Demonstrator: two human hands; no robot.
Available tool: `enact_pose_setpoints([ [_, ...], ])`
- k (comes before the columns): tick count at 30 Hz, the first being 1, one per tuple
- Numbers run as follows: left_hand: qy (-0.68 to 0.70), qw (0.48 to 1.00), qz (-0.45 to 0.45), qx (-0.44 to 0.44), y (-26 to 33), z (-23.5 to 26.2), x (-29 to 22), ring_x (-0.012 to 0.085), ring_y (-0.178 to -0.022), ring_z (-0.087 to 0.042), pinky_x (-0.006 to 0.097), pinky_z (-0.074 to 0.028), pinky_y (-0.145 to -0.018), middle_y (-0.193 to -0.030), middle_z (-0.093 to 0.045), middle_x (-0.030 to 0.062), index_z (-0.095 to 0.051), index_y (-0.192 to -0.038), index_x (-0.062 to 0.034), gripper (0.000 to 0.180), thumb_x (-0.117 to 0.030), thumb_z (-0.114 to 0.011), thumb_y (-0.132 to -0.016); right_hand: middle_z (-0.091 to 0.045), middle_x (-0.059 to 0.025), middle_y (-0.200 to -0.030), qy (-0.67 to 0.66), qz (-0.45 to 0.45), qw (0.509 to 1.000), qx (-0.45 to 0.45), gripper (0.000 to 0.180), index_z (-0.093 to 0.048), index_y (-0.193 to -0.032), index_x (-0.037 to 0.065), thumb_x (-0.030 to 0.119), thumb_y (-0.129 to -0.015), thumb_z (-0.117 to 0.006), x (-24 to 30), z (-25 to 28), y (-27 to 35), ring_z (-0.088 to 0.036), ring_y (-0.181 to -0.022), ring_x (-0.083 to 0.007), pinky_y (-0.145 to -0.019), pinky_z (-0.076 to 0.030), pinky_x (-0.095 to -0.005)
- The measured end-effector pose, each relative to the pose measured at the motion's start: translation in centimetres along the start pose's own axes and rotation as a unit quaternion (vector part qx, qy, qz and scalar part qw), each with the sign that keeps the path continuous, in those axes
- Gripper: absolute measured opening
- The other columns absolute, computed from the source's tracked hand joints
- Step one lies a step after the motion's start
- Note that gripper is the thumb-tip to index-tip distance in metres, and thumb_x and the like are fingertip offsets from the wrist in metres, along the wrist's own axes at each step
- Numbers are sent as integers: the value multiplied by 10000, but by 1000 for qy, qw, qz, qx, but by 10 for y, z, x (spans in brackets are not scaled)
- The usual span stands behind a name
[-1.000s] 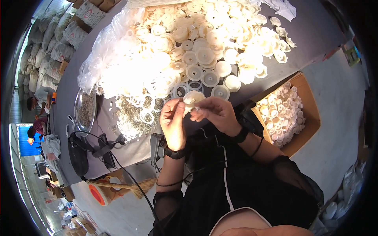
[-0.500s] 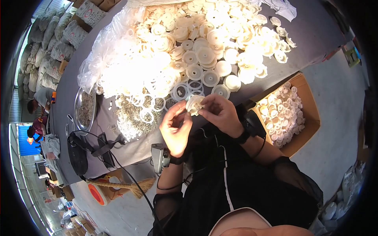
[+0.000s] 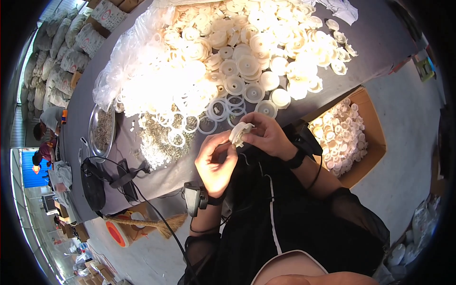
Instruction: The person assembles small white plastic rings and white components by hand at a production table.
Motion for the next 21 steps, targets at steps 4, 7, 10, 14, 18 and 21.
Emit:
enact_pose_setpoints([
  [4, 28, 999, -20, -12, 4, 2, 0, 161, -932, -574, 274, -486, -823, -1012, -552, 99, -555, -1047, 51, 308, 147, -535, -755, -543, -28, -981, 1, 8, 1000, -1, 306, -507, -1043, 13, 110, -790, -649, -4, -4, 2, -528, -904, -86, -774, -455, -232],
  [7, 67, 998, -3, -17, 12, 5, 10, 161, -909, -581, 273, -485, -816, -1011, -552, 98, -549, -1053, 51, 308, 142, -532, -759, -539, -32, -973, -45, 18, 999, 0, 293, -503, -1034, 7, 93, -789, -642, -11, -11, 3, -527, -885, -78, -755, -454, -225],
  [10, 37, 998, -1, -43, 21, 15, 18, 138, -904, -578, 240, -471, -781, -985, -564, 78, -558, -1040, 37, 291, 133, -530, -767, -542, -23, -955, -80, -4, 997, 4, 297, -490, -1036, 13, 89, -788, -635, -29, -18, 7, -525, -872, -70, -745, -445, -221],
  [14, -35, 995, 21, -95, 38, 33, 25, 122, -874, -576, 227, -457, -776, -971, -579, 77, -579, -1020, 22, 269, 111, -550, -768, -555, -13, -920, -24, -52, 998, 20, 245, -505, -1007, 14, 80, -796, -613, -43, -30, 5, -525, -836, -60, -729, -439, -212],
  [18, -101, 988, 8, -112, 45, 48, 22, 135, -868, -576, 240, -453, -783, -973, -591, 90, -588, -1028, 15, 241, 74, -545, -799, -572, -15, -893, -52, -91, 994, 23, 197, -523, -983, 4, 79, -818, -600, -53, -46, 3, -535, -802, -59, -716, -446, -210],
  [21, -123, 984, 7, -125, 47, 61, 24, 147, -861, -578, 256, -454, -787, -948, -602, 95, -595, -1027, 11, 220, 47, -550, -815, -589, -35, -930, -65, -67, 995, 33, 207, -523, -1005, -3, 79, -830, -594, -54, -54, 1, -557, -830, -75, -734, -457, -219],
])
Point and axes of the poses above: each hand's wrist, its own y-axis away from the middle knuckle, its own z-axis out of the back of the hand, x = y × z, the point moved 7 cm from there along -y, towards the middle knuckle
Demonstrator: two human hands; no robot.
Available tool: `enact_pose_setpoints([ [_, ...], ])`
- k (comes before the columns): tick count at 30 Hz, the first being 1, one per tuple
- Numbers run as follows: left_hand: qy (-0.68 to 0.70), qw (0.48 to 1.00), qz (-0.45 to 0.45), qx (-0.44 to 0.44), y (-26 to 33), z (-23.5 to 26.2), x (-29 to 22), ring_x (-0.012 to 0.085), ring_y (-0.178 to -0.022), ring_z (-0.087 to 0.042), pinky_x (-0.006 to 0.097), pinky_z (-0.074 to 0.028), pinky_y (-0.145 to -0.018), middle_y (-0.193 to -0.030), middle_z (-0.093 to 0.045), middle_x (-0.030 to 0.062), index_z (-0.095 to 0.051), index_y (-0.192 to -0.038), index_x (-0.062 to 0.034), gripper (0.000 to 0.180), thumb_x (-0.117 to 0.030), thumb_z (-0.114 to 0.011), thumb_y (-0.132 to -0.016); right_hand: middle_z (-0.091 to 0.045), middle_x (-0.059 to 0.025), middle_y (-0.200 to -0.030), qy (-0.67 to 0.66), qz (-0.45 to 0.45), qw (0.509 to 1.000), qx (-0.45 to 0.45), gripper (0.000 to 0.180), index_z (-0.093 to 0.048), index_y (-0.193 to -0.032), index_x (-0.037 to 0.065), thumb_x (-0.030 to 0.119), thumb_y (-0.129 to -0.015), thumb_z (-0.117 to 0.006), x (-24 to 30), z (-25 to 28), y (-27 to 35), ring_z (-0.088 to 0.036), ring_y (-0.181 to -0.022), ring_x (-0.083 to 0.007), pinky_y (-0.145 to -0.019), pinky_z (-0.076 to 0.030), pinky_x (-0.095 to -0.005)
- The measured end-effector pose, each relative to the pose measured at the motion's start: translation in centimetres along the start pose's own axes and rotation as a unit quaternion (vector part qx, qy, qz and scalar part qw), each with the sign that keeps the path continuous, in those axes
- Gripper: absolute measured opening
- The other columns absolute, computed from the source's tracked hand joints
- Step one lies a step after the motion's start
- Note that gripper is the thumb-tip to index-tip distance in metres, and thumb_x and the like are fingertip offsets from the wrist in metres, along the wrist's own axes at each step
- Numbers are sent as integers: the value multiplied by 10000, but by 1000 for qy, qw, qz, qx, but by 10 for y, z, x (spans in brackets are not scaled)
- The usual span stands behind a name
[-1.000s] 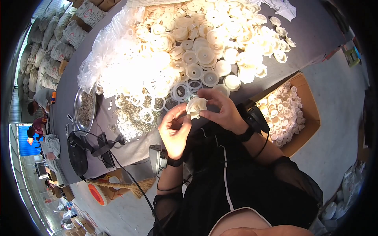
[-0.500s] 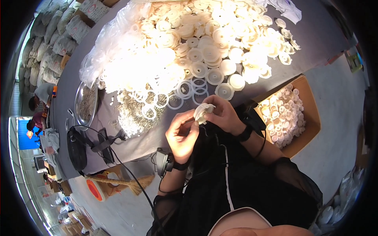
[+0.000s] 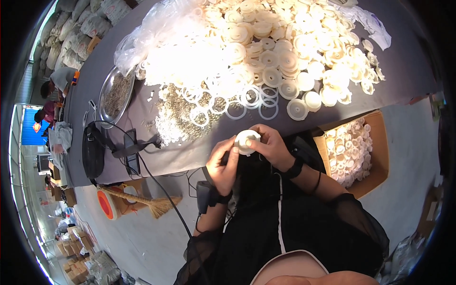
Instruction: The person assembles small white plastic rings and white components by hand at a production table.
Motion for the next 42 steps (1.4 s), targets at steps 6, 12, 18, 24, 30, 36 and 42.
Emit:
enact_pose_setpoints([
  [6, -232, 969, -76, -34, -38, 25, 19, 189, -744, -569, 280, -455, -700, -812, -588, 86, -617, -862, -5, 114, -14, -638, -750, -594, -76, -999, -163, -105, 980, -48, 281, -511, -1089, -10, 84, -831, -574, -9, 5, -5, -596, -883, -138, -797, -482, -264],
  [12, -456, 886, -68, -60, -57, 18, 36, 268, -790, -550, 376, -427, -736, -772, -579, 79, -595, -768, -73, 145, -203, -649, -733, -593, -75, -977, -125, -54, 989, -49, 278, -506, -1075, -12, 105, -835, -582, -8, 15, -2, -591, -883, -136, -794, -475, -264],
  [18, -386, 918, -73, -48, -52, 22, 33, 270, -743, -556, 359, -437, -708, -756, -580, 85, -573, -744, -67, 92, -130, -640, -733, -592, -58, -958, -85, -23, 995, -39, 263, -507, -1050, -2, 111, -829, -593, 1, 18, 1, -577, -868, -119, -783, -457, -252],
  [24, -356, 916, -8, -184, -39, 110, 48, 183, -634, -541, 299, -444, -602, -765, -560, 76, -595, -838, -34, 92, -45, -621, -750, -596, -54, -958, -80, -11, 996, -25, 254, -517, -1042, 5, 116, -830, -601, 4, 18, 4, -573, -874, -111, -800, -458, -257],
  [30, -415, 884, 55, -210, -30, 153, 73, 214, -679, -578, 310, -470, -644, -808, -573, 89, -621, -824, -25, 96, -99, -607, -765, -589, -48, -959, -92, -23, 995, 3, 241, -508, -1038, 7, 99, -832, -593, -5, 7, 1, -568, -878, -111, -790, -462, -257],
  [36, -448, 874, 47, -183, -37, 152, 74, 214, -659, -584, 307, -473, -636, -795, -586, 87, -623, -799, -20, 90, -99, -618, -756, -565, -39, -943, -52, -14, 998, 25, 225, -489, -1038, -1, 72, -840, -567, 3, 0, 3, -552, -876, -101, -785, -465, -252],
  [42, -118, 978, 52, -167, -31, 123, 53, 79, -603, -523, 218, -426, -581, -758, -597, 29, -608, -749, -24, 41, -7, -645, -741, -580, -68, -874, 263, 153, 951, 54, 182, -543, -910, 23, 27, -748, -626, 42, -11, 4, -574, -820, -174, -722, -460, -293],
])
Point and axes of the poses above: each hand's wrist, its own y-axis away from the middle knuckle, its own z-axis out of the back of the hand, x = y × z, the point moved 7 cm from there along -y, towards the middle knuckle
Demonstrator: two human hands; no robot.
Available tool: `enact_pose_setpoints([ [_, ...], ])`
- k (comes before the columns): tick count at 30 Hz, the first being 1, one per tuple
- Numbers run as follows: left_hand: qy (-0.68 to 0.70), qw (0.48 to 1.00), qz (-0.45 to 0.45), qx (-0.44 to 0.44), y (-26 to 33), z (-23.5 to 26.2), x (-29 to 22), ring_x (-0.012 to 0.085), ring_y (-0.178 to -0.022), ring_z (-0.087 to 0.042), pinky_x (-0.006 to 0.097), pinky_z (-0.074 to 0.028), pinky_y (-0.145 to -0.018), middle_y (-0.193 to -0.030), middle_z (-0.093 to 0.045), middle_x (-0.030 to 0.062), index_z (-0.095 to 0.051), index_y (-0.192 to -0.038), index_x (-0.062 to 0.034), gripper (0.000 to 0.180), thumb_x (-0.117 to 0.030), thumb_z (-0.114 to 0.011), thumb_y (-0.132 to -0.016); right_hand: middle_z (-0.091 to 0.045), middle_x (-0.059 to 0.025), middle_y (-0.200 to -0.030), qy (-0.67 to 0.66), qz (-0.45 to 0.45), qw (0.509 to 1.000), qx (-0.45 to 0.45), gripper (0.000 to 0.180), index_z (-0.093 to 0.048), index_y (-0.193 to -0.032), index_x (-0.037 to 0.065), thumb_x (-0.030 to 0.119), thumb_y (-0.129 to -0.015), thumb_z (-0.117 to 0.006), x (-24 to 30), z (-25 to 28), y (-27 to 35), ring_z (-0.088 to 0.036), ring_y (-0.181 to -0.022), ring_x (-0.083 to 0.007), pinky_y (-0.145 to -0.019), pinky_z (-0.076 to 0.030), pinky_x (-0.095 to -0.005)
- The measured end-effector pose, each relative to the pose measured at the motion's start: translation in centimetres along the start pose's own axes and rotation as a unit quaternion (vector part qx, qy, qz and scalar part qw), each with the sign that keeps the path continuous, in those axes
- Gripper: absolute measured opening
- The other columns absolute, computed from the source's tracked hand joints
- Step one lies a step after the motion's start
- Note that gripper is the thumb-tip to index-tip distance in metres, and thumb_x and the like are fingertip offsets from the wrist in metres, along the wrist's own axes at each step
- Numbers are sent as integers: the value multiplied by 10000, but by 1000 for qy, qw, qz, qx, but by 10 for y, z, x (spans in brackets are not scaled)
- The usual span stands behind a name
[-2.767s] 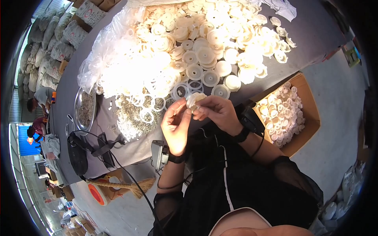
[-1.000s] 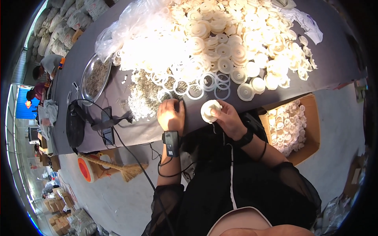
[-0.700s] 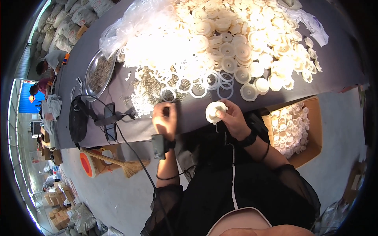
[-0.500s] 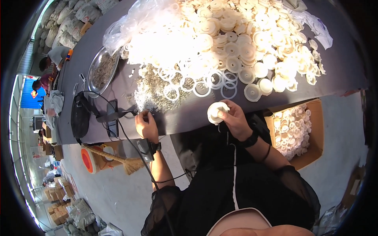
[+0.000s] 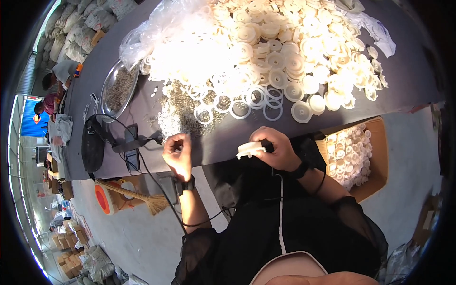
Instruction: The person assembles small white plastic rings and white components by hand at a production table.
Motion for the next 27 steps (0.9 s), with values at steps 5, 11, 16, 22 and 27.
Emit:
enact_pose_setpoints([
  [5, 206, 927, -25, 312, 36, -78, -93, 81, -722, -538, 209, -417, -637, -802, -615, 34, -628, -797, -17, 93, 55, -629, -739, -597, -67, -827, 100, 187, 975, 65, 226, -578, -843, 37, -10, -640, -665, 38, -11, -11, -579, -777, -238, -691, -458, -319],
  [11, 196, 882, 0, 428, 41, -92, -98, 85, -721, -546, 214, -415, -646, -809, -620, 38, -647, -824, -15, 116, 51, -636, -729, -602, -60, -836, 84, 187, 974, 96, 228, -603, -851, 56, -12, -644, -669, 44, -8, -7, -585, -787, -228, -696, -465, -316],
  [16, 201, 872, -22, 446, 44, -93, -104, 97, -737, -567, 218, -439, -656, -833, -627, 54, -654, -853, -10, 123, 49, -627, -748, -611, -54, -868, 69, 169, 980, 77, 211, -617, -843, 57, -16, -654, -675, 44, -3, -7, -589, -814, -220, -703, -467, -304],
  [22, 187, 873, -23, 449, 46, -93, -103, 126, -763, -587, 235, -461, -686, -857, -630, 78, -657, -883, -3, 140, 54, -619, -760, -616, -69, -882, 49, 128, 988, 74, 201, -628, -844, 49, -1, -658, -687, 40, -1, -6, -595, -801, -219, -697, -472, -298],
  [27, 214, 881, -61, 418, 53, -86, -114, 155, -789, -591, 257, -467, -739, -899, -624, 98, -639, -947, 8, 194, 32, -632, -754, -614, -70, -860, 44, 106, 992, 56, 201, -630, -847, 46, 6, -660, -692, 37, 3, -4, -599, -787, -212, -678, -474, -288],
])
Point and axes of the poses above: each hand's wrist, its own y-axis away from the middle knuckle, its own z-axis out of the back of the hand, x = y × z, the point moved 7 cm from there along -y, towards the middle knuckle
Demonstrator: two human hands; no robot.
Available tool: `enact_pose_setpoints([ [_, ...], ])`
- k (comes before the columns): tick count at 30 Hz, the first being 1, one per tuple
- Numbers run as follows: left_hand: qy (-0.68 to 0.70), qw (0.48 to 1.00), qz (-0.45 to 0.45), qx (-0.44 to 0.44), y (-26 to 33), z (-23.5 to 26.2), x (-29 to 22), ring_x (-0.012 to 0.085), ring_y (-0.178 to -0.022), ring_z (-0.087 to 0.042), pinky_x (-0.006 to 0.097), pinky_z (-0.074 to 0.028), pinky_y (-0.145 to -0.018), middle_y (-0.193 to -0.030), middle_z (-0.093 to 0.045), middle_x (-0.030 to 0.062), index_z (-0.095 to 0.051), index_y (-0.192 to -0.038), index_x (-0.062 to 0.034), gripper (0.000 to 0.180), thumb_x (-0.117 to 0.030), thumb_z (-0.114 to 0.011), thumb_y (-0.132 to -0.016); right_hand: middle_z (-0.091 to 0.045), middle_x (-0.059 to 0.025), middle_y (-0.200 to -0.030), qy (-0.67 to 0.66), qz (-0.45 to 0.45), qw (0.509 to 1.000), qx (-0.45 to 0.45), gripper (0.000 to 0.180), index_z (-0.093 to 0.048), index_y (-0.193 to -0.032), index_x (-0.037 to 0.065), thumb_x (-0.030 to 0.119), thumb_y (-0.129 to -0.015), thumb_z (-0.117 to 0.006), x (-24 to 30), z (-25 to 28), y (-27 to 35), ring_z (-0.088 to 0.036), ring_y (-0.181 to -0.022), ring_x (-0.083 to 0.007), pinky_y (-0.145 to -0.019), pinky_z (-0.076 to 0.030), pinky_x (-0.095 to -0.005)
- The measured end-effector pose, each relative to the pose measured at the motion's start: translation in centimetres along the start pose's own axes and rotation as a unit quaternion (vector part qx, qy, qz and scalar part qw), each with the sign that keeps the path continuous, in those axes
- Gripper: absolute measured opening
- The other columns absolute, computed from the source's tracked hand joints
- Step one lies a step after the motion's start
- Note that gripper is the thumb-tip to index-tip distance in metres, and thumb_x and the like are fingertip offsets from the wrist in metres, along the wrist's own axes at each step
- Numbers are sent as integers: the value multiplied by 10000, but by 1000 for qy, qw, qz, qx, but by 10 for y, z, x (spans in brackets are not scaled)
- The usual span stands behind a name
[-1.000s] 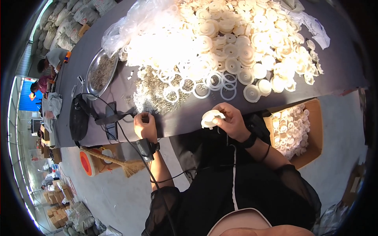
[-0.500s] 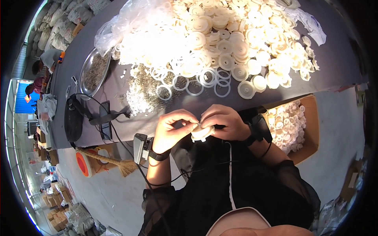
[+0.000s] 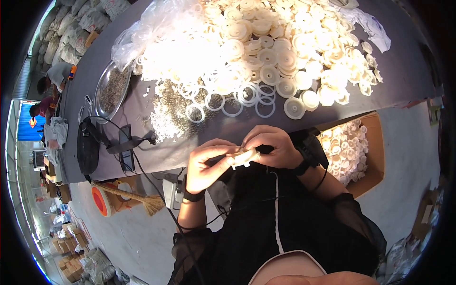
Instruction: The person assembles small white plastic rings and white components by hand at a production table.
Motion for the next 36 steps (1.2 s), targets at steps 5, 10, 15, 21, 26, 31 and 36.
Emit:
enact_pose_setpoints([
  [5, -59, 997, -45, 30, 3, -12, -9, 204, -909, -568, 302, -445, -807, -1031, -571, 120, -570, -1095, 2, 427, -10, -696, -688, -608, -89, -835, 19, 27, 999, -1, 188, -610, -822, 24, -10, -657, -693, 5, 3, -1, -602, -744, -200, -641, -479, -276],
  [10, -44, 999, -26, 13, 8, -11, 3, 194, -911, -551, 297, -432, -812, -1009, -555, 110, -574, -1065, -4, 430, 9, -709, -657, -609, -56, -808, 64, 72, 995, 4, 218, -620, -842, 55, 8, -639, -683, 11, 3, 1, -598, -742, -220, -639, -476, -296],
  [15, 41, 999, -30, 0, 10, -14, 6, 179, -924, -533, 287, -416, -823, -1006, -540, 98, -562, -1092, -6, 470, 15, -708, -645, -615, -48, -818, 97, 127, 987, 3, 220, -609, -833, 53, 0, -629, -673, 26, 3, -3, -599, -738, -218, -635, -480, -305],
  [21, -44, 998, -43, 16, 8, -17, 0, 199, -926, -549, 306, -426, -827, -1025, -571, 102, -589, -1084, -17, 457, 9, -714, -645, -615, -39, -820, 120, 140, 983, 9, 229, -606, -835, 54, 9, -622, -677, 30, 6, -2, -597, -738, -223, -645, -485, -312],
  [26, -62, 996, -58, -20, 8, -14, -4, 209, -882, -570, 311, -451, -776, -952, -605, 91, -638, -957, -26, 366, 27, -730, -606, -617, -53, -851, 141, 138, 980, 13, 241, -608, -859, 54, 8, -627, -652, 28, 6, 3, -598, -776, -239, -715, -502, -341],
  [31, -202, 967, -142, -70, 8, -16, -19, 223, -820, -574, 313, -458, -729, -915, -613, 88, -649, -886, -26, 326, 31, -729, -575, -608, -41, -859, 148, 150, 977, -15, 245, -592, -848, 63, 15, -623, -676, 30, 8, 3, -591, -775, -234, -678, -491, -326],
  [36, -152, 978, -140, -30, 1, -17, -16, 222, -832, -571, 313, -456, -730, -934, -602, 93, -646, -887, -25, 313, 37, -720, -590, -600, -49, -860, 133, 155, 979, -25, 245, -590, -853, 57, 7, -629, -674, 27, 11, 6, -589, -789, -236, -691, -489, -324],
])
Point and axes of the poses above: each hand's wrist, its own y-axis away from the middle knuckle, its own z-axis out of the back of the hand, x = y × z, the point moved 7 cm from there along -y, towards the middle knuckle
